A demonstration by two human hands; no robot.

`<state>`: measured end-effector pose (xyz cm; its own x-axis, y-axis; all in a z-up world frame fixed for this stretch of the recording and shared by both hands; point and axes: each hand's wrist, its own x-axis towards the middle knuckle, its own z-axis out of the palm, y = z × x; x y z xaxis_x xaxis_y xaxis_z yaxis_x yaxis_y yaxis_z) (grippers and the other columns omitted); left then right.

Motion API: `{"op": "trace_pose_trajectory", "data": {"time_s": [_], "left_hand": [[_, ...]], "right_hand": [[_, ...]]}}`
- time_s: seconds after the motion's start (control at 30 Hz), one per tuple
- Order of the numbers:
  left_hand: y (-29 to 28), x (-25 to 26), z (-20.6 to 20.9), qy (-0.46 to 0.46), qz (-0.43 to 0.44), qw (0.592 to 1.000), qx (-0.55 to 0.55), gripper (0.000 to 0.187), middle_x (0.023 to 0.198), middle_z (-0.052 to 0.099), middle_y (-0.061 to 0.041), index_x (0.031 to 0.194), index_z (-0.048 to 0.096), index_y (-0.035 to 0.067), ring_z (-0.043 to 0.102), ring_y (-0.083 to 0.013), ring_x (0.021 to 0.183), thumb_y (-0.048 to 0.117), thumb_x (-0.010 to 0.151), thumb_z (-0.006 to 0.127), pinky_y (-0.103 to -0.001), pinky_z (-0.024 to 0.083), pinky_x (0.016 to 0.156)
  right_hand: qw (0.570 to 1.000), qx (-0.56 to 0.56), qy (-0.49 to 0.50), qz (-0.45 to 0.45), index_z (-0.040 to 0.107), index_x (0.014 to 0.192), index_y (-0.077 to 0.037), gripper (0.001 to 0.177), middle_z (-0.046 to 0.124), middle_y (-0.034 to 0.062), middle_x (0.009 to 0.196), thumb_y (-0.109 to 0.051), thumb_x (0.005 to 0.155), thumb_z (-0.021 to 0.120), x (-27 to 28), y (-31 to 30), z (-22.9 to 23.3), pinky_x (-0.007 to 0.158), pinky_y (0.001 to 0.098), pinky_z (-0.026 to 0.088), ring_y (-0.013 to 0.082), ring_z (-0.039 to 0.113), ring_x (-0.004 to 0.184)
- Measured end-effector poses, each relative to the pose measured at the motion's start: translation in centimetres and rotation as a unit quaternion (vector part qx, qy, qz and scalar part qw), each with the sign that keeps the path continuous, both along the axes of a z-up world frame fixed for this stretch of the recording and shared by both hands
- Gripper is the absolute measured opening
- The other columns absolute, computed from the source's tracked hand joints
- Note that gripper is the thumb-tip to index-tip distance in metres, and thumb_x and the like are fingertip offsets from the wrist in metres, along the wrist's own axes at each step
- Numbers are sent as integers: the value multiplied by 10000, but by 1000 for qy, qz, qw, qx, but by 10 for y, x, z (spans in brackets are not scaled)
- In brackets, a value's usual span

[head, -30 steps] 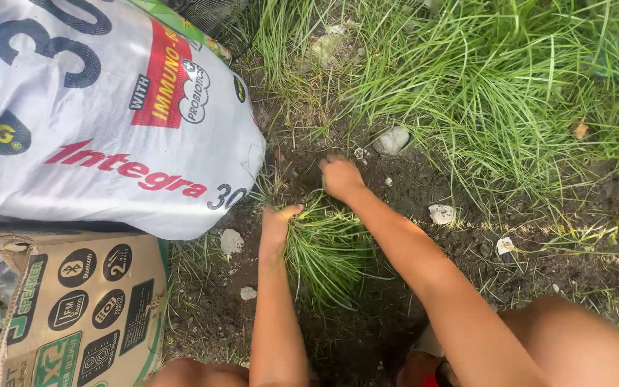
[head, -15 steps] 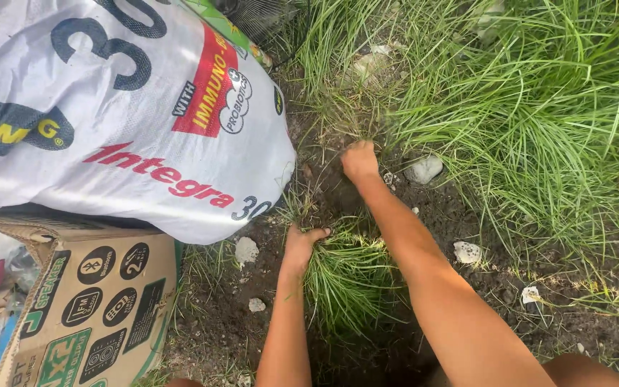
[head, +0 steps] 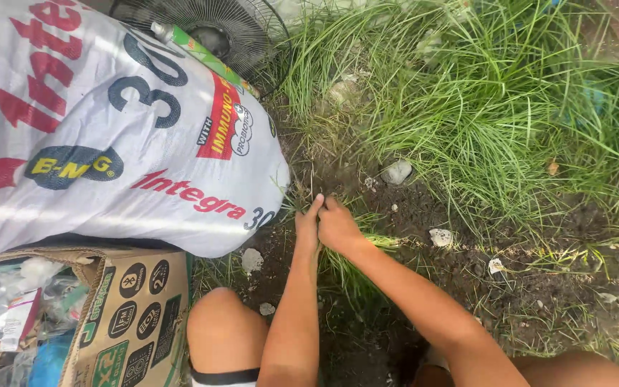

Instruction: Pulling grass from the ground by hand

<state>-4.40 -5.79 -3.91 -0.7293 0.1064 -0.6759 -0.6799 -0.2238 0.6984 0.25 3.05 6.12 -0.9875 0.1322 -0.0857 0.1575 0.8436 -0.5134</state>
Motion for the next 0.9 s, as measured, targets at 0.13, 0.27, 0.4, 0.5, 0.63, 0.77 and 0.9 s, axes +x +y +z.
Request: {"op": "trace_pose_trajectory", "data": {"time_s": [0.13,0.27,0.4,0.5,0.63,0.77,0.9], "left_hand": [[-10,-5,73,-5,49,993,103,1215,1314,565,-354,1555,121,-11,591,-411,1204,257,614,841,-518,512,1005],[-22,-19,41,-12,-4,999,33,1107,1337,590,-362,1498,163,-206,622,-386,1234,190,735,860,-454,508,1026],[-42,-26,80,-8,-83,997,-2,1030,1370,496,-283,1493,253,-178,553,-357,1240,211,744,845,-482,479,1021],[-58,-26,48,58,-91,994,-13,985,1325,539,-190,1465,348,-142,545,-307,1241,215,716,878,-420,422,1057],[-71,-26,42,49,-115,992,23,826,1111,698,-227,1339,583,-266,626,-297,1083,263,777,878,-367,453,1010],[-79,-26,43,5,-79,997,11,692,909,683,-139,1241,534,-93,643,-243,835,202,705,857,-374,537,778],[-84,-17,54,-41,-36,998,7,605,847,680,-125,1179,557,-52,634,-244,774,192,706,846,-383,530,713]], "right_hand": [[994,-21,78,69,726,1034,70,315,638,282,1163,-76,764,656,5,9,9,923,522,525,465,625,1068],[994,-94,21,43,763,1076,-37,284,700,236,1084,-137,836,649,-20,28,78,924,504,530,428,657,1035],[998,-49,26,-43,774,1016,-76,226,746,189,1001,-138,891,596,-51,60,70,846,504,569,419,712,892],[996,67,-40,-42,768,955,-61,203,722,215,900,-149,914,590,-70,77,33,807,520,573,429,702,857],[993,96,-69,5,765,949,-53,206,732,200,955,-148,856,607,-91,79,-54,808,520,570,426,698,895],[940,231,-143,204,722,1119,-64,276,676,138,1248,-153,894,589,-117,69,-123,901,527,552,352,706,1039],[915,286,-23,285,593,1395,-39,551,520,215,1449,-189,866,563,-138,59,-179,809,569,522,416,685,952]]}}
